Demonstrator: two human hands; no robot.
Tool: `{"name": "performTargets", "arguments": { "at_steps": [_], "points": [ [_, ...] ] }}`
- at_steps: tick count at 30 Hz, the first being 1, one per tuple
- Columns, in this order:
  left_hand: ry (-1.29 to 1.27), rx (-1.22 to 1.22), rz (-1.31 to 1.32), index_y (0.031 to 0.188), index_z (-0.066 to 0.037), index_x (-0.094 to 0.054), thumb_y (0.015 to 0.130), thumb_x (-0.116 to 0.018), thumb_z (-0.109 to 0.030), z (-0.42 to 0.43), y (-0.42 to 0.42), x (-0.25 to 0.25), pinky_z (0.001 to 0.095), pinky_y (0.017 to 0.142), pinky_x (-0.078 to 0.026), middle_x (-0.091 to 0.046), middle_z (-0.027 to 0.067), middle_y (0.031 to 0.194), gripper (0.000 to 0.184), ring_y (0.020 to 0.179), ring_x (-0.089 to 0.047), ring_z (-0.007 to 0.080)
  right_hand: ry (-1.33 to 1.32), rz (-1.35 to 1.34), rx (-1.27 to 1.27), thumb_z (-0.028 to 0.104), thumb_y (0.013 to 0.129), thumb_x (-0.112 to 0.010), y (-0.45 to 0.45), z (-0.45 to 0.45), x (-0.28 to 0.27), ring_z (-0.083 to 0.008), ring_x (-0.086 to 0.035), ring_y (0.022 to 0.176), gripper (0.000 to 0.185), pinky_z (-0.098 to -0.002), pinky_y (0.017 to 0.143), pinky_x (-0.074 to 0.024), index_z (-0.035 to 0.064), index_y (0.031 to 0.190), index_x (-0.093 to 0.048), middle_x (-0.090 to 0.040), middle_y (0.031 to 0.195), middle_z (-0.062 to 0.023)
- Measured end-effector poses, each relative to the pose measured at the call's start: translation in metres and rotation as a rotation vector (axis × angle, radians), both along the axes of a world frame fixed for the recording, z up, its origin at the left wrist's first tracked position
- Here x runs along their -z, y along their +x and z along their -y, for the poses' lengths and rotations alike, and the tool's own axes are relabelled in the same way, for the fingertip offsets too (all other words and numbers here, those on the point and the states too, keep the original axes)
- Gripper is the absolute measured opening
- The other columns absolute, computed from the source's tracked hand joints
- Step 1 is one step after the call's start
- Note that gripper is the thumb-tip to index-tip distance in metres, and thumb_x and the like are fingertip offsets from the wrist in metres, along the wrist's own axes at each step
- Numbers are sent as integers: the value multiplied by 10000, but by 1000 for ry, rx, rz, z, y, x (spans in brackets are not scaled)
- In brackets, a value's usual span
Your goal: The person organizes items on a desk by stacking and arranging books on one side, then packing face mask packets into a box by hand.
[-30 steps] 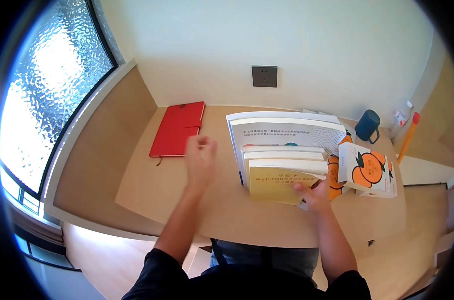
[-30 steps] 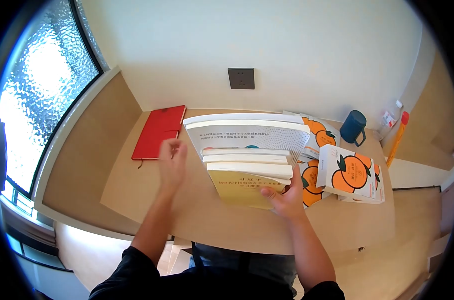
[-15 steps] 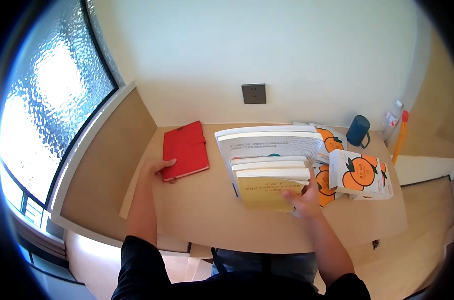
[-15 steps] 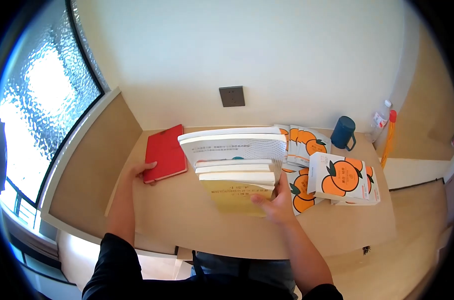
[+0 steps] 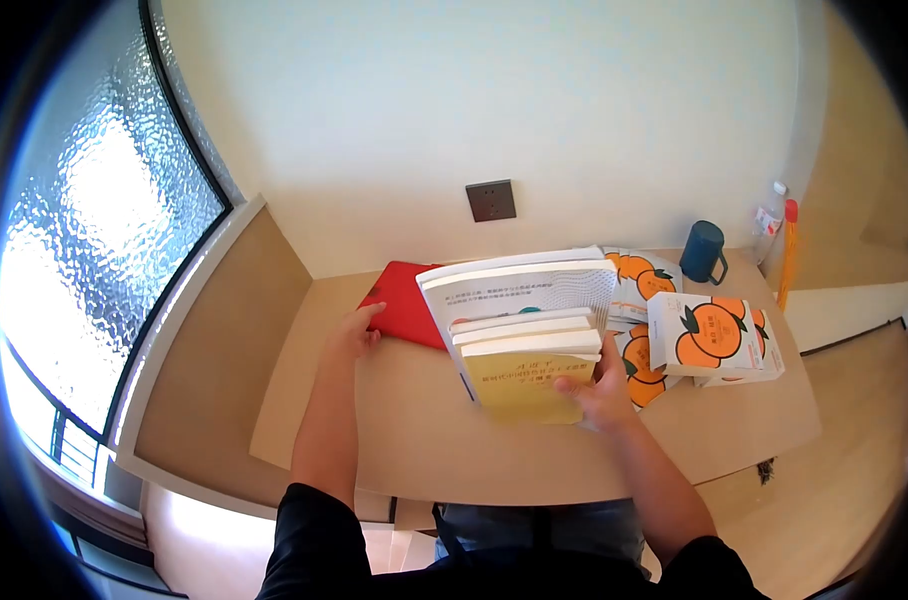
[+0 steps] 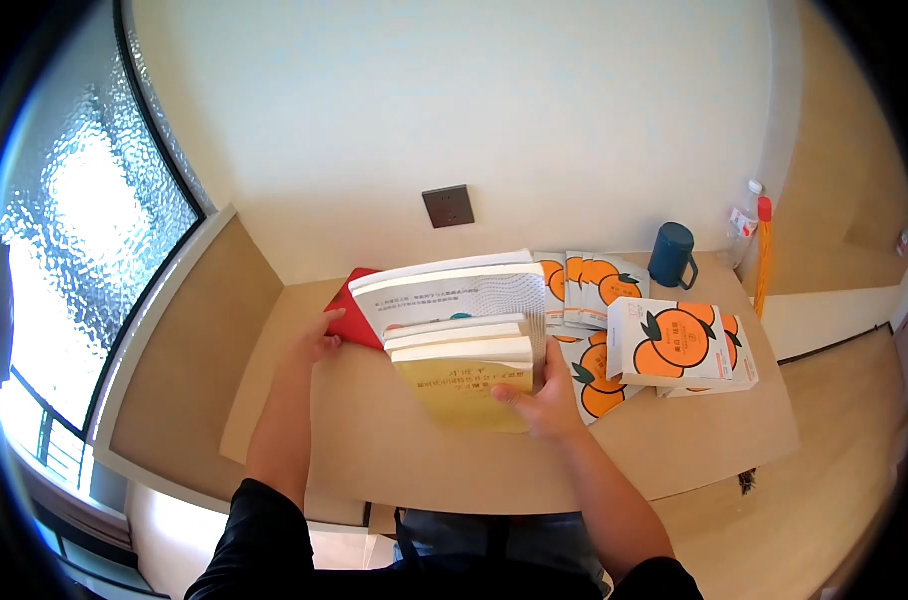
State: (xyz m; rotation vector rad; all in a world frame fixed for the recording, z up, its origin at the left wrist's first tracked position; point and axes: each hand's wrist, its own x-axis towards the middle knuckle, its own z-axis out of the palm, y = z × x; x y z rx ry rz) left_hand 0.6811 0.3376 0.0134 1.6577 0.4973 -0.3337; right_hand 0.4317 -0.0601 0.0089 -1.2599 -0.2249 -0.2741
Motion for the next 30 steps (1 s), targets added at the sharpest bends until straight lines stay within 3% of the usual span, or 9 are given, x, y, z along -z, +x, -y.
{"name": "performTargets", "arguments": {
  "at_steps": [6, 7, 10, 13, 17, 22, 25, 27, 30],
  "points": [
    [-423, -98, 160, 1067, -145, -603, 896, -786, -374, 34, 19, 39, 270, 683, -528, -558, 30, 979, 339, 806, -544, 140, 7, -28, -5, 189, 776, -911, -3, -1, -8, -200, -574, 1231, 792, -365, 1051, -480, 39, 1367, -405, -601, 1292, -113],
    [-504, -135, 167, 1151, -99, -611, 941, -724, -286, 59, 2, 21, 359, 892, -557, -600, 60, 1060, 302, 998, -586, 198, 4, -23, -2, 198, 772, -914, -2, 0, -8, -203, -571, 1235, 807, -365, 1055, -474, 38, 1375, -402, -600, 1296, -114],
    [-788, 85, 210, 1257, 15, -593, 978, -540, -108, 63, 46, 63, 447, 1019, -539, -632, 143, 1231, 309, 1172, -610, 296, 21, -3, 0, 236, 753, -930, -1, 0, 0, -215, -556, 1255, 872, -365, 1071, -446, 31, 1410, -394, -589, 1323, -127],
    [-798, 101, 520, 1260, 23, -602, 992, -540, -135, 122, -32, -5, 428, 987, -559, -643, 156, 1262, 318, 1119, -650, 313, 9, -8, -9, 242, 749, -933, 0, 3, 2, -220, -550, 1262, 882, -363, 1075, -441, 27, 1414, -397, -581, 1335, -139],
    [-258, -202, 1104, 1378, 19, -489, 1024, -533, -42, 139, -63, -46, 361, 932, -537, -637, 132, 1267, 362, 1080, -651, 232, -63, -69, -10, 260, 748, -933, -3, 4, -6, -241, -549, 1273, 922, -378, 1096, -427, 9, 1440, -378, -572, 1344, -163],
    [-194, 77, 1260, 1388, -8, -470, 1044, -533, -53, 145, -117, -110, 302, 912, -506, -644, 105, 1248, 353, 1080, -633, 172, -16, -68, -11, 265, 747, -932, -8, 3, -13, -262, -537, 1295, 960, -390, 1112, -417, -5, 1464, -354, -561, 1359, -181],
    [-363, 385, 1124, 1406, -4, -467, 960, -499, 67, 131, -114, -86, 324, 994, -482, -630, 115, 1290, 453, 1149, -615, 190, -87, -42, 17, 278, 759, -923, -8, 1, -14, -275, -524, 1302, 922, -403, 1121, -405, 3, 1430, -353, -550, 1349, -193],
    [-556, 324, 953, 1422, -10, -465, 958, -493, 0, 138, -120, -53, 348, 1021, -485, -623, 121, 1317, 464, 1174, -614, 203, -150, 5, 38, 293, 767, -916, -4, 3, -6, -281, -512, 1309, 918, -417, 1131, -392, 14, 1418, -331, -534, 1352, -198],
    [-445, 319, 1016, 1439, -15, -455, 1047, -429, -221, 127, -112, 15, 362, 1015, -493, -620, 120, 1320, 443, 1178, -615, 217, -170, 74, 51, 299, 776, -907, -2, 1, -5, -282, -484, 1324, 928, -438, 1143, -368, 23, 1407, -285, -492, 1374, -199]
  ]
}}
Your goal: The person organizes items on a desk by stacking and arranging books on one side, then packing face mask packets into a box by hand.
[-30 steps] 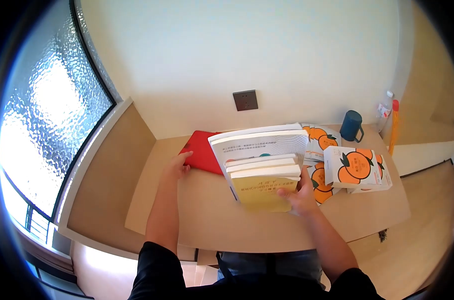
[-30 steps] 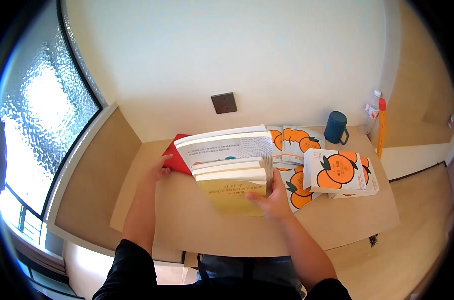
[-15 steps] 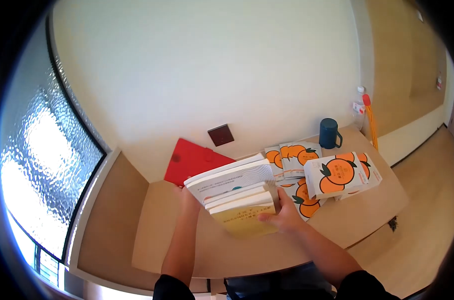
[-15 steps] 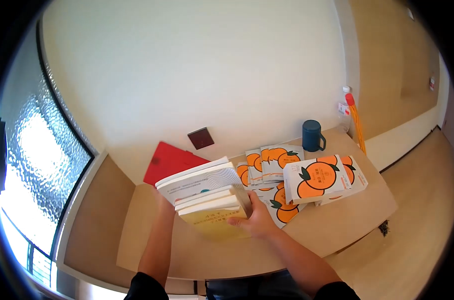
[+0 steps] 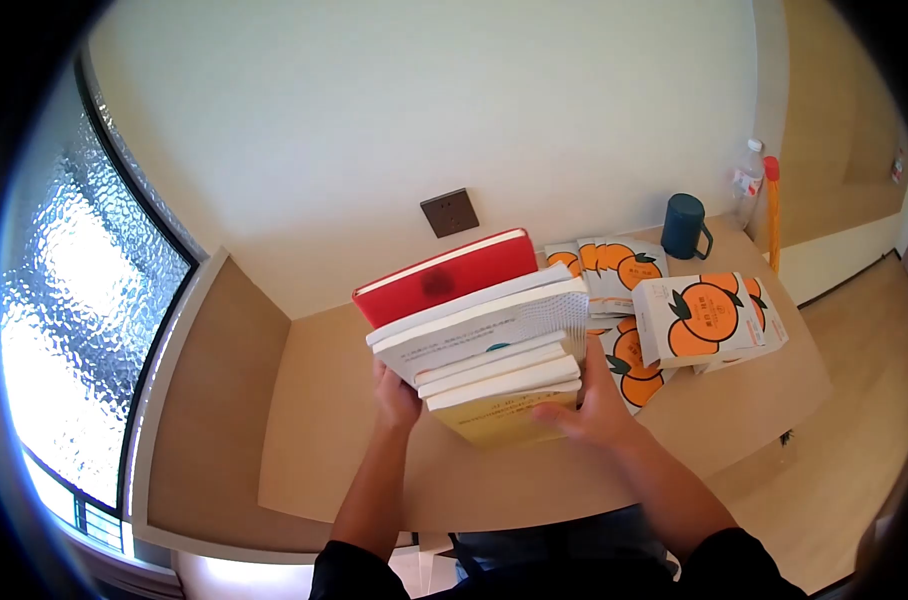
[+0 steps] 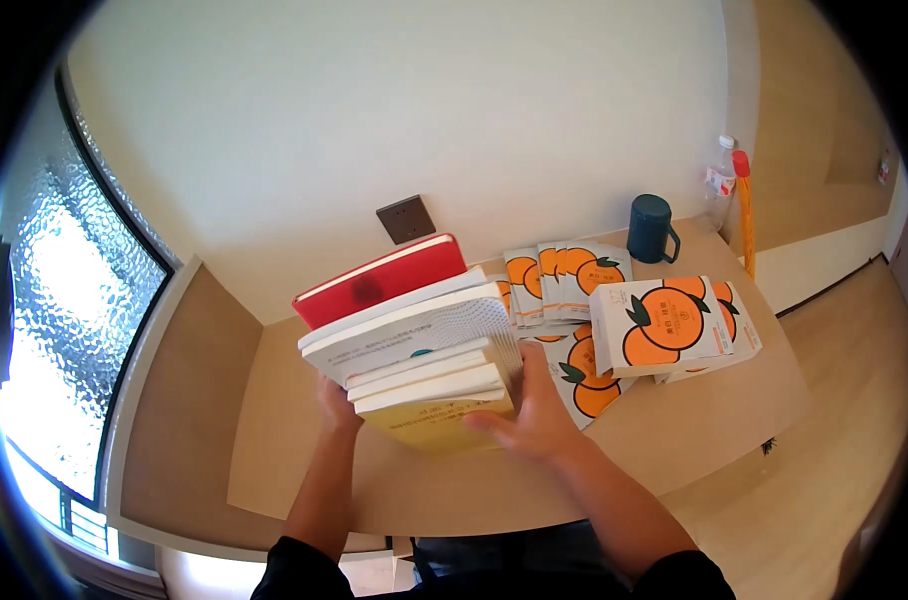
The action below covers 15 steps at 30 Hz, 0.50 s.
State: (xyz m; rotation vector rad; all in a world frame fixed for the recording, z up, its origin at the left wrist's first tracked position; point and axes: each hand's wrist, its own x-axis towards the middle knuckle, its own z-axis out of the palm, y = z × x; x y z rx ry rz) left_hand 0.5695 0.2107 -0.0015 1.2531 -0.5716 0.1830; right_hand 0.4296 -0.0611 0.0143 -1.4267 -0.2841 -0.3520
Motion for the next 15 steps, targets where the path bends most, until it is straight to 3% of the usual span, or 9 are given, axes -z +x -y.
{"name": "performTargets", "arguments": {
  "at_steps": [3, 5, 7, 8, 11, 15],
  "points": [
    [-241, -34, -150, 1452, -18, -443, 1088, -354, -447, 27, -23, 8, 372, 977, -517, -621, 125, 1306, 569, 1159, -626, 233, 87, -12, -25, 296, 777, -904, 2, -6, 1, -281, -446, 1350, 979, -446, 1151, -351, 17, 1440, -239, -441, 1420, -198],
    [-72, -7, -89, 1442, -23, -447, 1070, -263, -586, 20, -37, 11, 388, 975, -499, -605, 133, 1322, 699, 1164, -610, 239, 73, 8, -24, 289, 790, -891, 5, -8, 5, -279, -423, 1361, 1029, -441, 1152, -348, 17, 1489, -187, -416, 1430, -186],
    [-86, 5, 34, 1428, -45, -461, 1097, -189, -534, 26, -44, 14, 432, 1099, -424, -551, 139, 1408, 651, 1262, -545, 268, 67, -20, -50, 307, 796, -885, 4, -9, 8, -283, -401, 1377, 1088, -443, 1157, -342, 24, 1523, -126, -394, 1442, -182],
    [-90, -112, -74, 1344, 12, -530, 1061, -306, -600, 32, -48, 14, 346, 847, -538, -669, 115, 1151, 710, 1026, -651, 191, 84, -12, -21, 324, 797, -883, 3, -12, 13, -282, -384, 1387, 1117, -444, 1161, -338, 26, 1529, -94, -370, 1455, -179],
    [-264, -81, -332, 1263, 22, -568, 1088, -276, -534, 45, -27, 50, 355, 851, -537, -670, 123, 1126, 652, 1012, -646, 194, 115, 24, 48, 375, 797, -879, 6, -17, 26, -280, -333, 1415, 1193, -448, 1171, -324, 29, 1542, -14, -295, 1494, -170],
    [-173, 41, -314, 1258, 22, -545, 1106, -264, -469, 45, -31, 46, 358, 900, -521, -651, 133, 1158, 585, 1044, -632, 196, 102, -24, 54, 423, 787, -878, 3, -15, 32, -277, -294, 1433, 1236, -452, 1179, -311, 28, 1543, 17, -228, 1522, -155]
  ]
}}
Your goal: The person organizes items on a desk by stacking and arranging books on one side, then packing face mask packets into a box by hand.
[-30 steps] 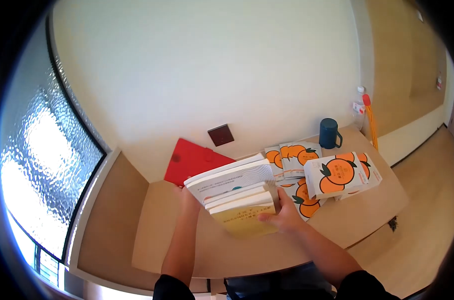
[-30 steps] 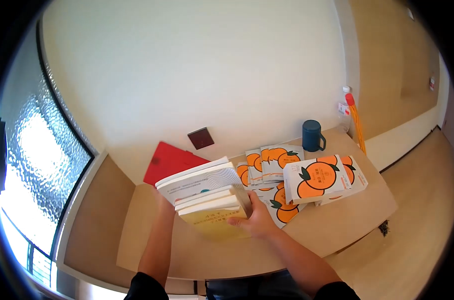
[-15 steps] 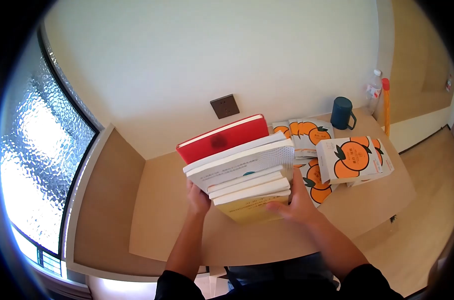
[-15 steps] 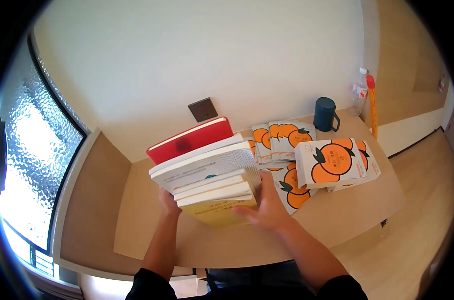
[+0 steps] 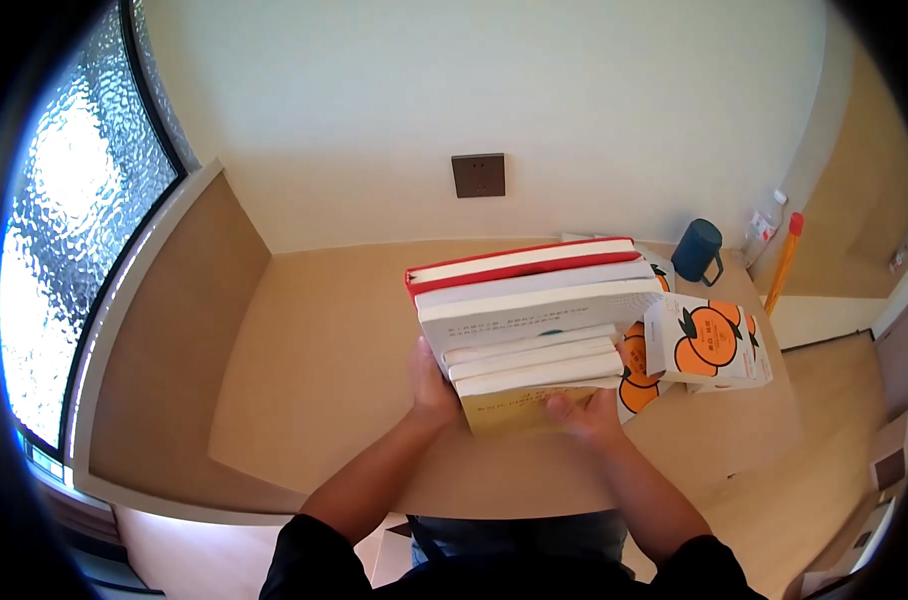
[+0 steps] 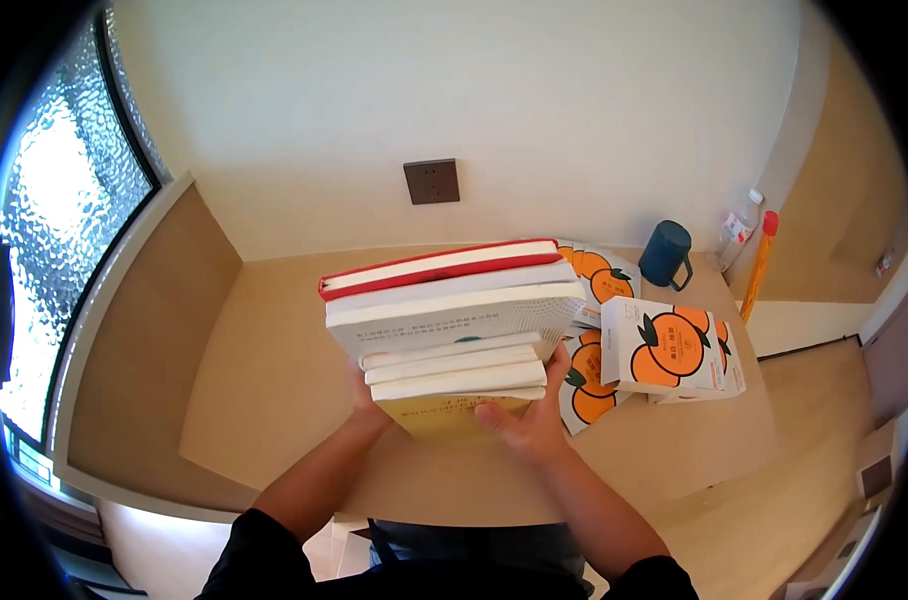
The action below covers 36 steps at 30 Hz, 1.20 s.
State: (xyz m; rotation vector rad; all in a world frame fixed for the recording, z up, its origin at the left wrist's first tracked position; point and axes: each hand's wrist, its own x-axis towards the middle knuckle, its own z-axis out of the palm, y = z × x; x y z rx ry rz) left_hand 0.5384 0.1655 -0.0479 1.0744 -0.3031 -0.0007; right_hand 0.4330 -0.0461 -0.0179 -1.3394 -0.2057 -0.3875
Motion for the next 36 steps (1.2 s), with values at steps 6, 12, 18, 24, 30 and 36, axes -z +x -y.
{"name": "performTargets", "arguments": {
  "at_steps": [6, 12, 18, 24, 30, 36],
  "points": [
    [9, -65, 282, 1438, 38, -344, 1044, -359, -590, 8, -37, -49, 383, 1032, -439, -506, 148, 1368, 742, 1265, -501, 227, 34, -12, -32, 442, 746, -903, 0, 7, -13, -287, -283, 1459, 1315, -441, 1191, -289, 47, 1572, 40, -224, 1560, -162],
    [89, -26, 574, 1532, 38, -134, 900, -606, -688, 4, -30, -46, 444, 1119, -346, -383, 178, 1445, 1072, 1354, -405, 279, 64, 99, -96, 367, 741, -909, 4, 18, -1, -281, -277, 1475, 1337, -446, 1185, -306, 76, 1593, 78, -250, 1573, -177],
    [200, -26, 544, 1541, 11, -55, 813, -839, -443, 6, -43, -42, 447, 1131, -345, -328, 168, 1477, 1162, 1385, -379, 274, 8, -112, -123, 227, 732, -928, -5, 7, -20, -266, -357, 1429, 1318, -442, 1158, -361, 76, 1575, 74, -324, 1531, -161],
    [297, 107, 490, 1512, -29, -139, 704, -937, -262, -9, -35, -48, 447, 1134, -357, -333, 173, 1477, 1159, 1393, -378, 262, -16, -166, -170, 149, 723, -931, -3, 24, -34, -234, -508, 1308, 1201, -393, 1060, -475, 49, 1553, -69, -473, 1441, -134],
    [533, 69, 367, 1459, -26, -214, 642, -976, -246, -18, -36, -51, 434, 1103, -402, -456, 180, 1388, 1139, 1329, -464, 272, -370, -363, -98, 138, 670, -966, 3, 33, -30, -201, -622, 1162, 978, -358, 926, -557, -3, 1445, -385, -622, 1294, -124],
    [473, 25, 345, 1502, -4, -272, 636, -977, -240, -21, -46, -59, 416, 1106, -408, -494, 181, 1378, 1141, 1306, -494, 263, -157, -139, -85, 122, 669, -961, 2, 27, -11, -198, -671, 1070, 744, -338, 885, -575, -20, 1289, -575, -697, 1164, -112]
  ]
}}
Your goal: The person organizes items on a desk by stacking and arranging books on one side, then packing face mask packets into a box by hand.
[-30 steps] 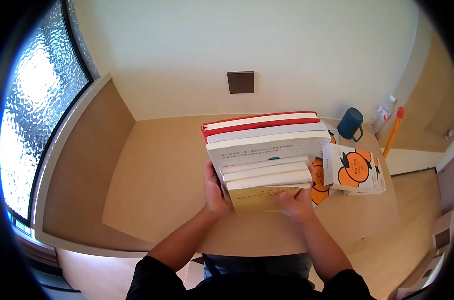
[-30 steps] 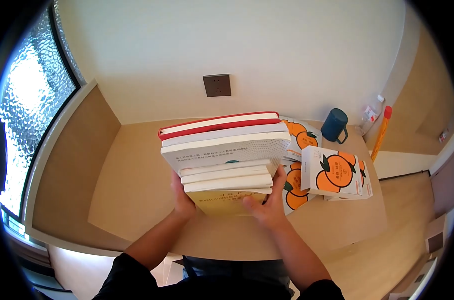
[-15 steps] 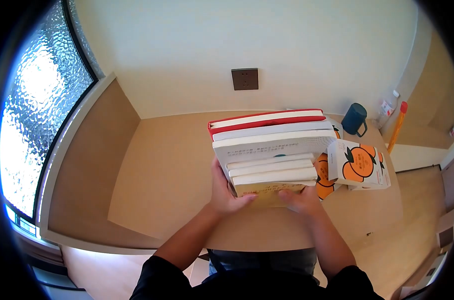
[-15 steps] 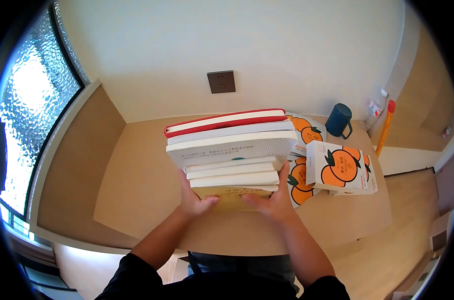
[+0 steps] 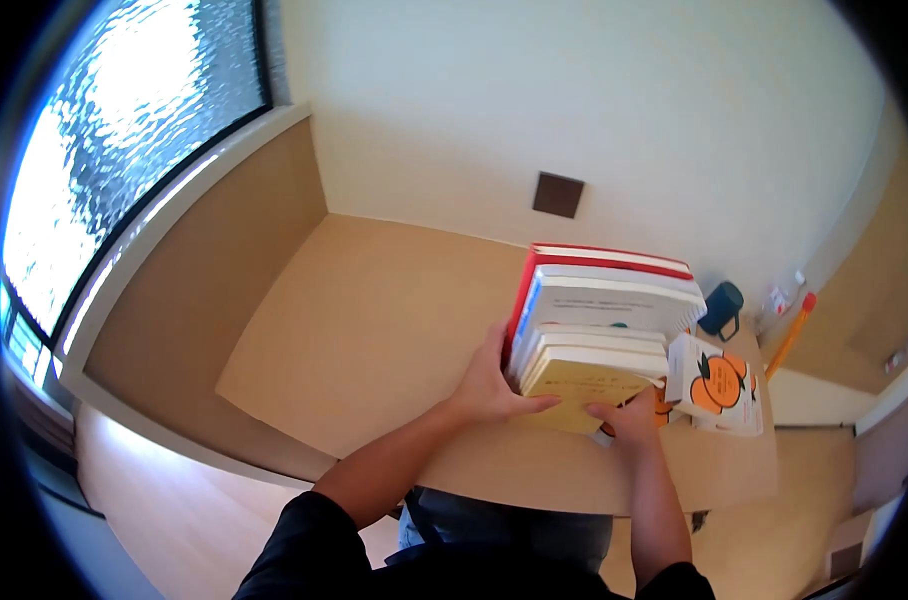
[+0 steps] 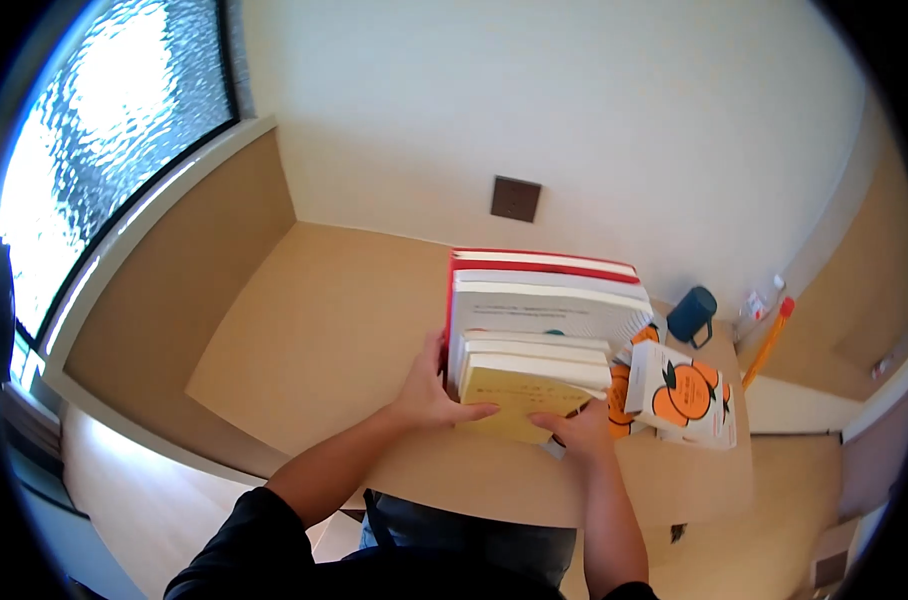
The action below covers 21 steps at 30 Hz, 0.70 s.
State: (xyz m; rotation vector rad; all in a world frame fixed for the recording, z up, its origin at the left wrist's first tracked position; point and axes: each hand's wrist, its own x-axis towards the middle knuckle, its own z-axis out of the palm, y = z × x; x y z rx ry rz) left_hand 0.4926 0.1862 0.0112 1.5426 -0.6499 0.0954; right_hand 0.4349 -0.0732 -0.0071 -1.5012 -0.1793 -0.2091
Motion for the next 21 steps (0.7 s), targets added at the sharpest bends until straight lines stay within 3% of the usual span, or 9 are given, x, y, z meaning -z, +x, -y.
{"name": "performTargets", "arguments": {
  "at_steps": [8, 12, 13, 16, 19, 21],
  "points": [
    [-229, -65, 41, 1487, 14, -328, 668, -954, -257, -36, -6, -16, 416, 1062, -455, -556, 183, 1362, 1066, 1265, -558, 285, 80, 122, -31, 237, 742, -926, 0, -51, -20, -212, -651, 1127, 868, -360, 945, -557, -16, 1405, -426, -634, 1277, -123],
    [-227, -200, -294, 1461, 42, -345, 703, -926, -244, -76, -24, -24, 403, 1031, -490, -572, 204, 1348, 997, 1249, -580, 273, 36, -69, -100, 256, 823, -862, -3, -93, -28, -202, -624, 1161, 791, -356, 982, -528, -5, 1422, -417, -618, 1299, -138],
    [-172, -306, -345, 1397, 67, -435, 770, -877, -214, -86, -37, -39, 387, 967, -535, -623, 211, 1283, 817, 1156, -644, 270, 15, -102, -116, 262, 885, -799, -9, -111, -43, -197, -617, 1159, 690, -342, 993, -507, -30, 1404, -451, -625, 1282, -155],
    [-291, -223, -529, 1314, 79, -540, 863, -795, -231, -127, -33, -19, 383, 883, -572, -683, 203, 1182, 604, 1034, -698, 268, 31, -312, -283, 281, 942, -730, 0, -131, -35, -207, -611, 1169, 619, -333, 997, -492, -73, 1384, -480, -628, 1288, -163],
    [-187, -245, -754, 1356, 72, -537, 964, -658, -295, -165, -32, -26, 401, 902, -569, -678, 205, 1222, 551, 1055, -696, 274, -104, -367, -348, 370, 970, -680, 14, -163, -36, -214, -624, 1144, 625, -333, 979, -491, -103, 1349, -528, -645, 1272, -171],
    [-255, -227, -818, 1318, 77, -581, 953, -680, -319, -192, -20, -24, 384, 863, -574, -699, 200, 1176, 548, 1011, -707, 267, -114, -423, -399, 443, 980, -656, 26, -184, -40, -220, -643, 1112, 665, -333, 941, -507, -102, 1342, -541, -664, 1239, -175]
  ]
}}
